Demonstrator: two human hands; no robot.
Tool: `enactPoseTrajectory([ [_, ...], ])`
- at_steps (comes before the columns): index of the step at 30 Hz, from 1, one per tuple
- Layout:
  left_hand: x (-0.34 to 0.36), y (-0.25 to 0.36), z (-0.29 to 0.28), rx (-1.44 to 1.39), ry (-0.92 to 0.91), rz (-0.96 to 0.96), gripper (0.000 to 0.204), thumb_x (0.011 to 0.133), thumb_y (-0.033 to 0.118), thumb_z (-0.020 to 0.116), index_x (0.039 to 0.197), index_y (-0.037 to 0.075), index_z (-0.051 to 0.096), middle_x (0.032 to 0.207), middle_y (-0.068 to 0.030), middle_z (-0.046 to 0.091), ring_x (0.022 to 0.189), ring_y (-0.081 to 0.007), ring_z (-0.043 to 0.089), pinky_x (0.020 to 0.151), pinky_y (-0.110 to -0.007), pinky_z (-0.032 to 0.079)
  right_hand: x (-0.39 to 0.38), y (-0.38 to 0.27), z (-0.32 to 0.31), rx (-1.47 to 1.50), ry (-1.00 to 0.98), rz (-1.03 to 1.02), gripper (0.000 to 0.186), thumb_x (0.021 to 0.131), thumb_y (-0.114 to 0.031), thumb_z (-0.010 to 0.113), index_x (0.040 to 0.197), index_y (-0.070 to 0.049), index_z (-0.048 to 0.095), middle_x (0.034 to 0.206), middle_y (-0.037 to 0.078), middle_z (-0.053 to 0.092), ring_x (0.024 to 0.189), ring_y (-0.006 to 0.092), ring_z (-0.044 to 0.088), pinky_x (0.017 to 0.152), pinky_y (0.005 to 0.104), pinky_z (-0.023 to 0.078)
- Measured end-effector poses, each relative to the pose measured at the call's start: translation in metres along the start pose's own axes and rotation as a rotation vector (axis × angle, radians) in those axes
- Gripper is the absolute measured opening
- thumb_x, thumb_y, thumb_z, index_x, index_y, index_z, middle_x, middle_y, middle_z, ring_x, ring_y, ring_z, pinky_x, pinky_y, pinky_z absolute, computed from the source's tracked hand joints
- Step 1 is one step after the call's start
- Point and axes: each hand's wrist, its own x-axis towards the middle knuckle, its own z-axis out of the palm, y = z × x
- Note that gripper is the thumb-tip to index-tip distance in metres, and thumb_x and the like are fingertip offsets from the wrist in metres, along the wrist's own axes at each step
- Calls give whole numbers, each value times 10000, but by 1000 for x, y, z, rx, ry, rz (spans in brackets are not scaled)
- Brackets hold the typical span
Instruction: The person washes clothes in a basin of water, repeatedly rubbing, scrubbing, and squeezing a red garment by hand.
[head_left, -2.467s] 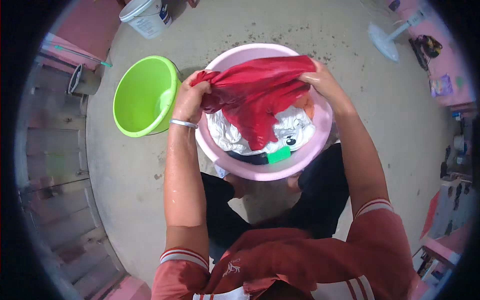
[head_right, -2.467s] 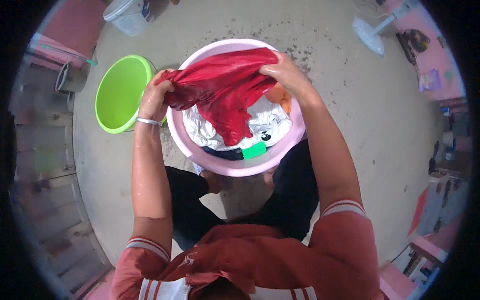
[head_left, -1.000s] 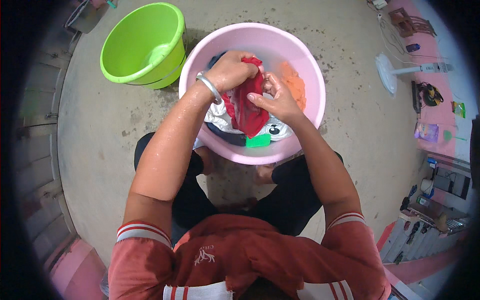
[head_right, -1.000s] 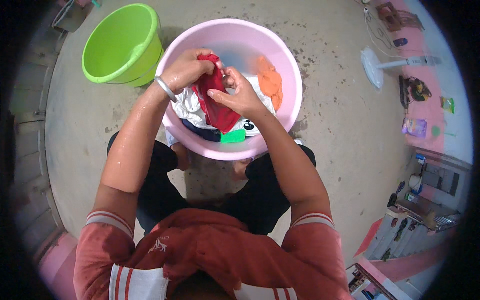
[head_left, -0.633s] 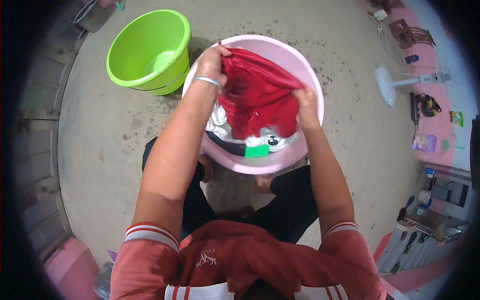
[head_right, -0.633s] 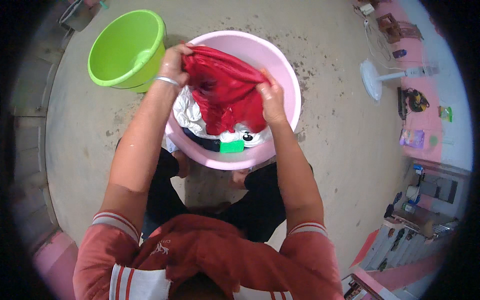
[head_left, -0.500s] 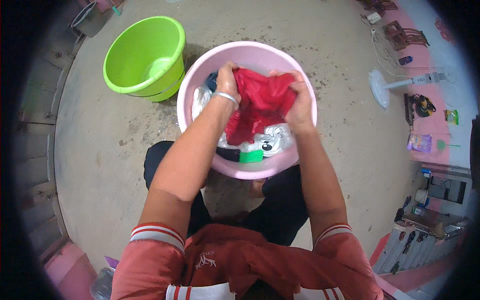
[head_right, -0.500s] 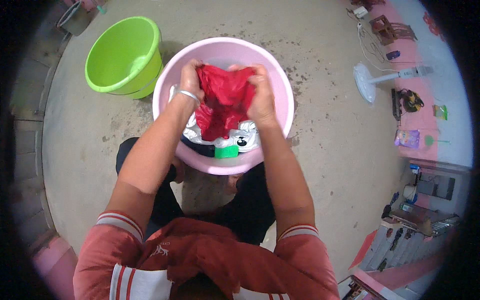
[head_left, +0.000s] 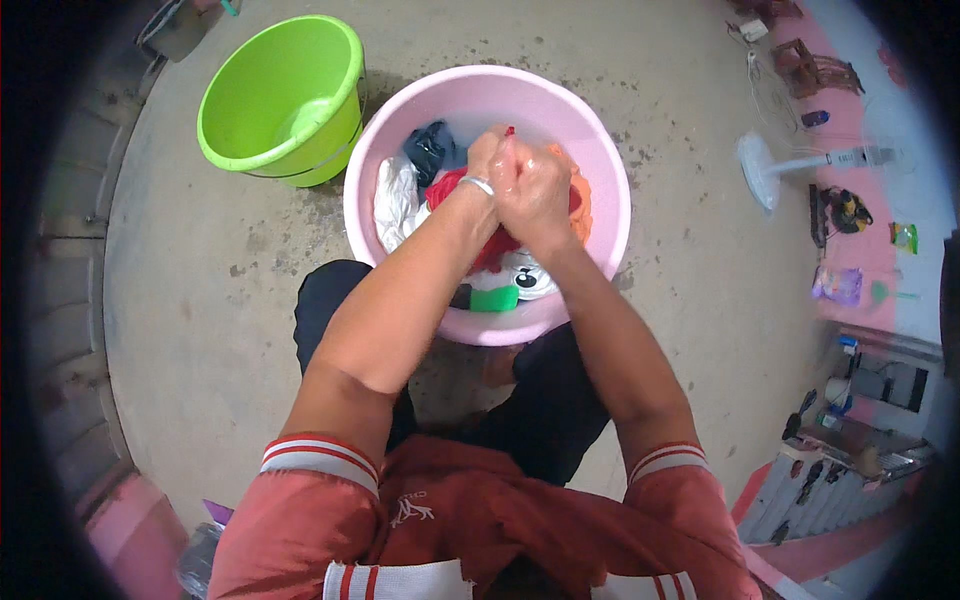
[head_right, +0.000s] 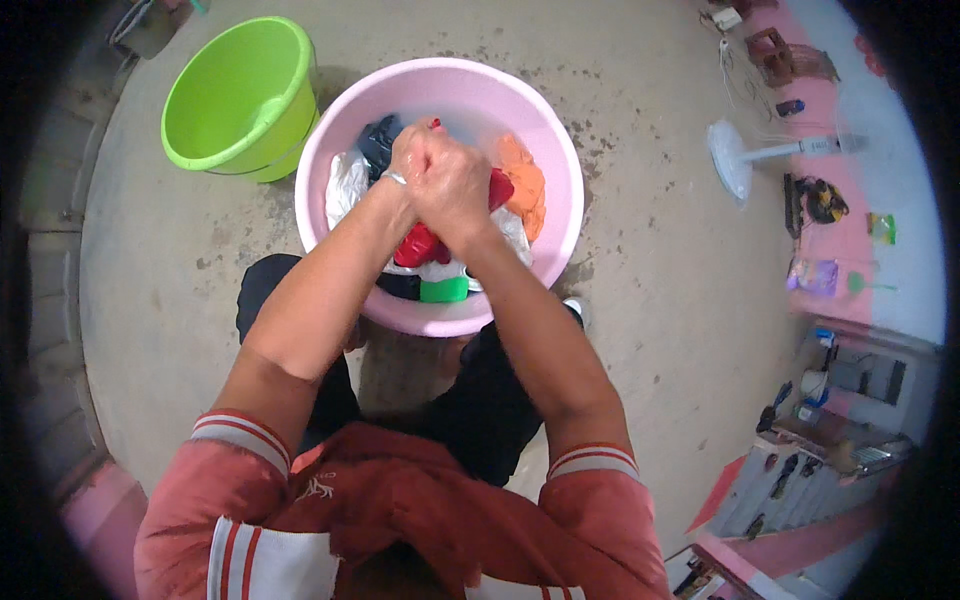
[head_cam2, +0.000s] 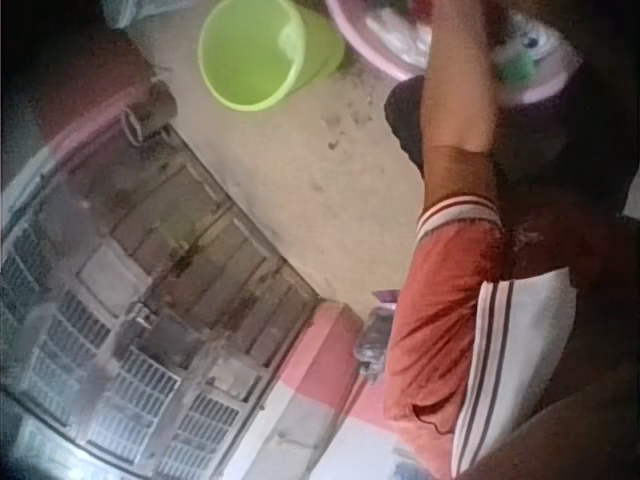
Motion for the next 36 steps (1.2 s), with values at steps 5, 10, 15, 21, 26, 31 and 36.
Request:
enactPoseTrajectory([
  [5,-51,31,33,-268,-443,-378,226,871,261,594,871,35,603,788,-73,644,743,-166,626,746,-313,517,4,108,-29,2,155,614,299,898,-263,521,830,1,644,697,205,619,651,310,617,648,409,476],
  [10,-38,43,-13,741,-491,94,236,755,169,756,901,52,611,803,-15,635,721,-85,570,699,-249,479,-3,115,-44,525,-215,502,432,875,-431,603,855,-3,661,752,102,658,769,190,614,736,318,472],
  [15,-37,81,-22,-189,-299,80,179,809,124,635,976,70,602,845,-41,640,747,-153,626,695,-288,522,-31,134,-57,321,-832,625,469,771,-425,716,1012,-26,669,934,79,687,886,153,616,774,297,473],
  [21,0,43,-30,-632,-147,-131,196,831,128,537,987,11,557,962,-140,638,887,-275,637,769,-431,551,4,128,-63,897,33,815,331,777,-97,532,1093,-2,560,1029,108,631,816,173,602,709,287,508],
  [26,40,4,-70,-701,3,-208,254,838,283,558,836,30,576,824,-141,630,787,-299,625,783,-435,523,20,-14,-25,666,-238,307,218,775,-54,549,984,-29,607,887,126,659,757,208,627,714,318,509],
  [31,-11,10,14,-658,-91,-85,231,875,241,515,955,36,589,912,-92,612,831,-217,596,796,-366,492,22,31,4,41,117,90,208,799,-184,583,676,-21,622,641,222,587,594,399,588,549,459,478],
  [36,-17,14,10,-360,35,-113,191,862,212,531,887,38,608,868,-104,621,811,-216,618,733,-374,509,16,53,10,48,124,250,288,821,-212,541,623,-12,607,583,208,564,540,404,569,506,469,457],
])
